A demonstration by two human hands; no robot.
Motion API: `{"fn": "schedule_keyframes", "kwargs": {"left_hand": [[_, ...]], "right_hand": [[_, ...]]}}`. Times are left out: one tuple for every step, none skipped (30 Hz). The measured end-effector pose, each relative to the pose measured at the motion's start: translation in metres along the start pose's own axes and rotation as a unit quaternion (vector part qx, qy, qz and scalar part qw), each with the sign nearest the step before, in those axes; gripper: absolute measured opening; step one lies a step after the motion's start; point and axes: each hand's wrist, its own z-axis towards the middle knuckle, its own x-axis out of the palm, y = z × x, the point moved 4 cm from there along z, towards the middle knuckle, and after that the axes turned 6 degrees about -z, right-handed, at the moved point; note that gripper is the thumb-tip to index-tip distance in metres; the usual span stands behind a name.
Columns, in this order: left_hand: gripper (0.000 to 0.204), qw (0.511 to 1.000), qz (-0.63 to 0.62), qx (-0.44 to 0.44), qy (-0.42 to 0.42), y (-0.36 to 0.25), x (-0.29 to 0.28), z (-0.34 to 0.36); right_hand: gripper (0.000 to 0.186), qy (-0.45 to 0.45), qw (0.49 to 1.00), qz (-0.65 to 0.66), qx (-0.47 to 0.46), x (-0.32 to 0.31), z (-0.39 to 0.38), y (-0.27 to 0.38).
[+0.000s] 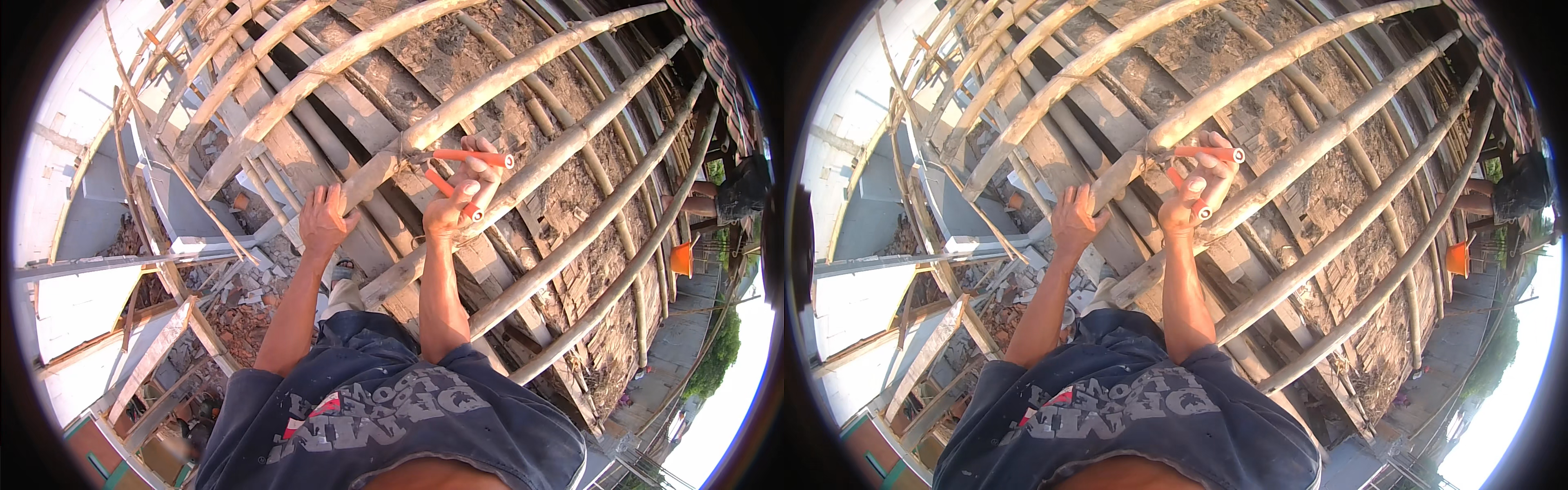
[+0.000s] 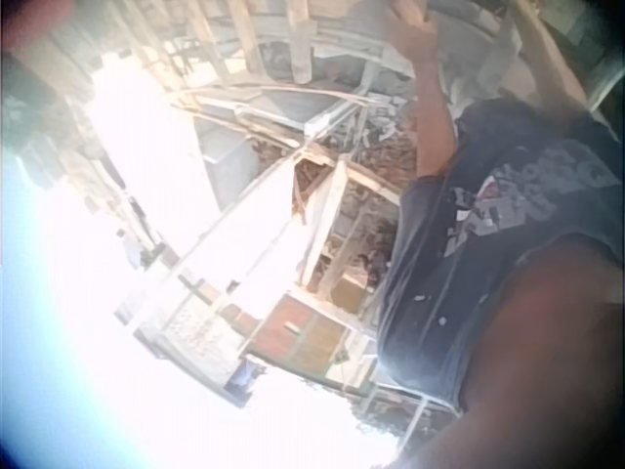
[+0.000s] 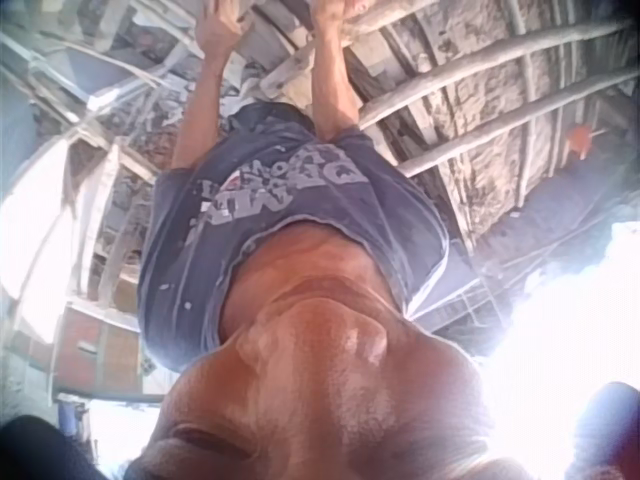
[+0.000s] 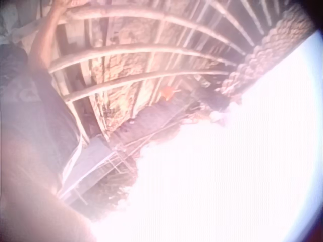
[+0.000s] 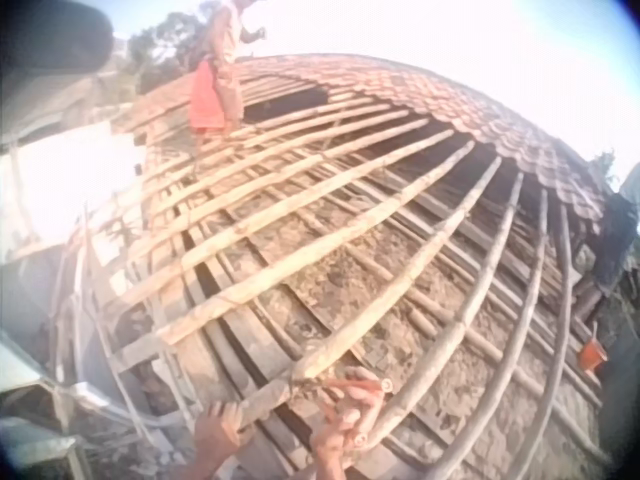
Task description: The person uses pliers to twist and secure wires on a roof framework while positioning bamboo beams among the wooden structural supports.
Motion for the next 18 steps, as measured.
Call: {"fn": "schedule_keyframes", "kwargs": {"left_hand": [[0.07,1.0,0.002,-0.002,0.003,0.0,0.0,0.001],[0.07,1.0,0.002,-0.006,0.004,0.0,-0.001,0.001],[0.07,1.0,0.002,-0.01,0.006,0.0,-0.001,0.002],[0.069,1.0,0.002,-0.014,0.008,0.0,-0.001,0.002],[0.069,1.0,0.003,-0.016,0.008,-0.001,-0.001,0.002],[0.068,1.0,0.005,-0.019,0.008,-0.002,-0.001,0.003],[0.068,1.0,0.007,-0.021,0.008,-0.002,-0.001,0.003],[0.067,1.0,0.007,-0.025,0.011,0.0,-0.002,0.003],[0.067,0.999,0.004,-0.03,0.013,-0.001,-0.003,0.003],[0.067,0.999,0.002,-0.034,0.013,-0.001,-0.003,0.004],[0.067,0.999,0.004,-0.031,0.012,-0.002,-0.003,0.004],[0.067,0.999,0.005,-0.029,0.013,-0.003,-0.004,0.002],[0.067,1.0,0.006,-0.027,0.014,-0.004,-0.005,0.002],[0.067,1.0,0.001,-0.029,0.011,-0.004,-0.005,0.004],[0.067,0.999,-0.004,-0.032,0.012,-0.004,-0.005,0.004],[0.067,0.999,-0.005,-0.036,0.013,-0.002,-0.006,0.002],[0.066,1.0,-0.004,-0.029,0.004,-0.001,-0.006,0.001],[0.065,1.0,-0.002,-0.024,-0.005,0.001,-0.005,0.0]], "right_hand": [[0.047,0.005,1.0,-0.001,-0.016,0.002,0.0,0.0],[0.048,0.009,0.999,-0.002,-0.032,0.004,-0.001,0.001],[0.048,0.016,0.999,-0.013,-0.036,0.005,-0.003,-0.001],[0.049,0.023,0.999,-0.024,-0.041,0.006,-0.005,-0.003],[0.049,0.031,0.998,-0.035,-0.045,0.007,-0.007,-0.004],[0.049,0.032,0.998,-0.039,-0.048,0.008,-0.009,-0.003],[0.049,0.035,0.998,-0.024,-0.035,0.009,-0.014,-0.002],[0.049,0.038,0.999,-0.009,-0.023,0.009,-0.02,0.0],[0.048,0.043,0.999,0.005,-0.012,0.009,-0.025,0.003],[0.05,0.045,0.999,0.001,-0.021,0.007,-0.03,0.001],[0.051,0.045,0.999,0.022,-0.012,0.002,-0.036,-0.005],[0.052,0.034,0.999,0.008,-0.028,0.003,-0.035,-0.005],[0.052,0.023,0.999,-0.007,-0.044,0.004,-0.033,-0.004],[0.052,0.011,1.0,0.007,-0.027,0.004,-0.028,-0.008],[0.051,-0.002,1.0,0.017,-0.008,0.008,-0.018,-0.005],[0.051,-0.016,0.999,0.03,0.015,0.015,-0.01,-0.004],[0.05,-0.027,0.999,0.003,-0.018,0.021,0.008,-0.007],[0.044,-0.039,0.999,0.0,0.031,0.025,0.019,-0.01]]}}
